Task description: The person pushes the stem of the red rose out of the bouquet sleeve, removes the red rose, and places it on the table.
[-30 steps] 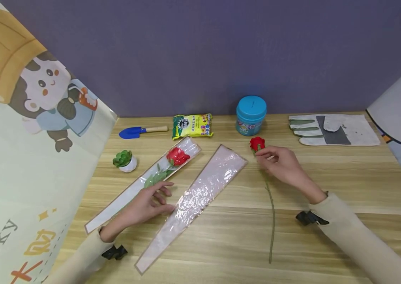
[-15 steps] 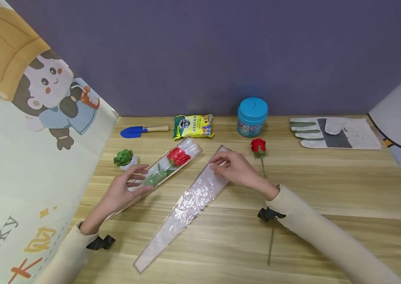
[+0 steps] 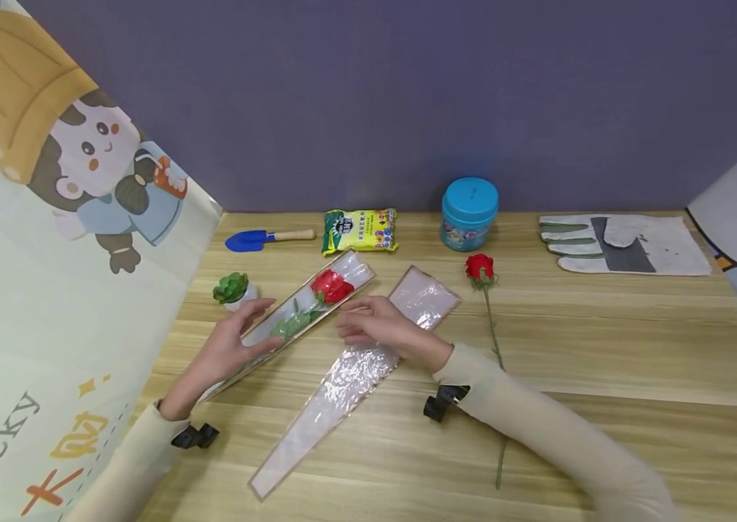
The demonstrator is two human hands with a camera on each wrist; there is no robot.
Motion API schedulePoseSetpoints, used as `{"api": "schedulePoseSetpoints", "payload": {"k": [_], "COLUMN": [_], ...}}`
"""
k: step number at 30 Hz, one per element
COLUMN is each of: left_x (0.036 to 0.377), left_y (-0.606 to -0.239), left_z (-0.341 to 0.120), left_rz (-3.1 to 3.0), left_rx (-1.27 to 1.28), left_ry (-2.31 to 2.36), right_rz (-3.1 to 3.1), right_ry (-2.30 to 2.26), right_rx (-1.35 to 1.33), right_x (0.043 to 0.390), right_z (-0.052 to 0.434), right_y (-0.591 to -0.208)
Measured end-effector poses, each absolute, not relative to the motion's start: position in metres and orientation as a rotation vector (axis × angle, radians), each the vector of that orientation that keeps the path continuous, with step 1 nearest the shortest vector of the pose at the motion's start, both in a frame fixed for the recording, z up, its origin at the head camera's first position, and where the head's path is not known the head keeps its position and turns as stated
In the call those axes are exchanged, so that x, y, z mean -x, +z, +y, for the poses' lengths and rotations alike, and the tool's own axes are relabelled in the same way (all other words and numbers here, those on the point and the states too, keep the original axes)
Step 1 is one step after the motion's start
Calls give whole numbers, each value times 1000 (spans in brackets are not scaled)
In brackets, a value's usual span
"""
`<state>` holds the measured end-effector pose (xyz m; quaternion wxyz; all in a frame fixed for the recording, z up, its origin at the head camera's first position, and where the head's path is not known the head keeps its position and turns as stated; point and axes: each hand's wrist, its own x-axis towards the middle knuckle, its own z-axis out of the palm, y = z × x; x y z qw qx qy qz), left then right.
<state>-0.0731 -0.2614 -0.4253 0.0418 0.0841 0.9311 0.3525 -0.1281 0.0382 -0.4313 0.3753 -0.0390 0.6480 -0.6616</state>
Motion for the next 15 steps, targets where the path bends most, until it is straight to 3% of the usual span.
{"api": "schedulePoseSetpoints", "payload": {"k": [15], "left_x": [81], "left_y": [-437], "left_z": [-246], "left_rz": [2919], "left_rx": [-218], "left_ry": [935], "right_rz": [1429], "right_ry": [-1804], "right_rx": [-92], "right_x": [127], "right_z": [17], "right_y": [-448]}}
